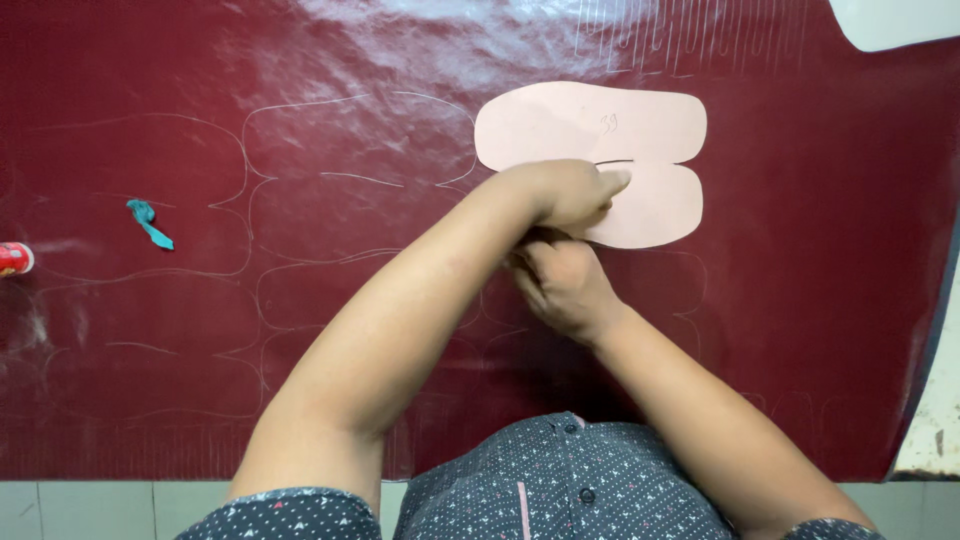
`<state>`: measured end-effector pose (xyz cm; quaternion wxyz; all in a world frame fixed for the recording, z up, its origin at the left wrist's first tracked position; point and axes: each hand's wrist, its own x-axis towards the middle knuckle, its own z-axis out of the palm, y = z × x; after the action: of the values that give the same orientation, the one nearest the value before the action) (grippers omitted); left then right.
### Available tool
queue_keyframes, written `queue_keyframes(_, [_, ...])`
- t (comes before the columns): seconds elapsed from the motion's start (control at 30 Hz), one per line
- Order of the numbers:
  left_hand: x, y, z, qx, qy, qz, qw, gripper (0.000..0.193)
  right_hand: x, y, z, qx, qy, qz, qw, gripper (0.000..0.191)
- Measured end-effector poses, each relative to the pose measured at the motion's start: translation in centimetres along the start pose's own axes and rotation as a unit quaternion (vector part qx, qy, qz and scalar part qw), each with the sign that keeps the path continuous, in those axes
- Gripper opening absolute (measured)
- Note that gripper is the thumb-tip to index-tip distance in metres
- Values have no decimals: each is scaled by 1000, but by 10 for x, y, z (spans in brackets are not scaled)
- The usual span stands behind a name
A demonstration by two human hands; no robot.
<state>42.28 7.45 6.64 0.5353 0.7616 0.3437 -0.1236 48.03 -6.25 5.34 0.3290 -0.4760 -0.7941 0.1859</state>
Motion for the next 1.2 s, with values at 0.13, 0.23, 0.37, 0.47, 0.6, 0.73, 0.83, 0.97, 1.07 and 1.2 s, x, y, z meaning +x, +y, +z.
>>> queue_keyframes(0.13, [-23,-12,29,110,151,100,977,33,-41,-4,-23,62,-78,112,989,4])
queue_keyframes(0.23, [-45,-19,60,185,242,91,948,24,-69,6,-41,67,-22,203,977,12])
queue_keyframes(0.37, [-60,-35,85,200,370,153,894,17,-76,50,-60,-204,123,250,939,21])
queue_keyframes(0.47, [-66,-49,90,176,428,177,869,23,-79,79,-73,-266,66,325,905,66])
queue_keyframes(0.6, [-84,-68,89,172,478,159,847,19,-86,90,-72,-238,15,372,897,66])
queue_keyframes(0.73, [-103,-79,95,167,550,88,813,38,-87,90,-72,-228,33,355,906,71])
queue_keyframes(0.83, [-105,-83,99,156,552,65,817,35,-84,89,-74,-220,23,377,900,71])
queue_keyframes(0.97, [-101,-87,99,142,545,61,824,34,-81,86,-76,-212,19,395,894,71])
queue_keyframes(1.07, [-102,-88,99,133,542,62,828,33,-81,84,-76,-208,21,397,894,70])
queue_keyframes(1.2, [-103,-88,99,129,542,63,828,33,-81,84,-76,-202,28,395,896,69])
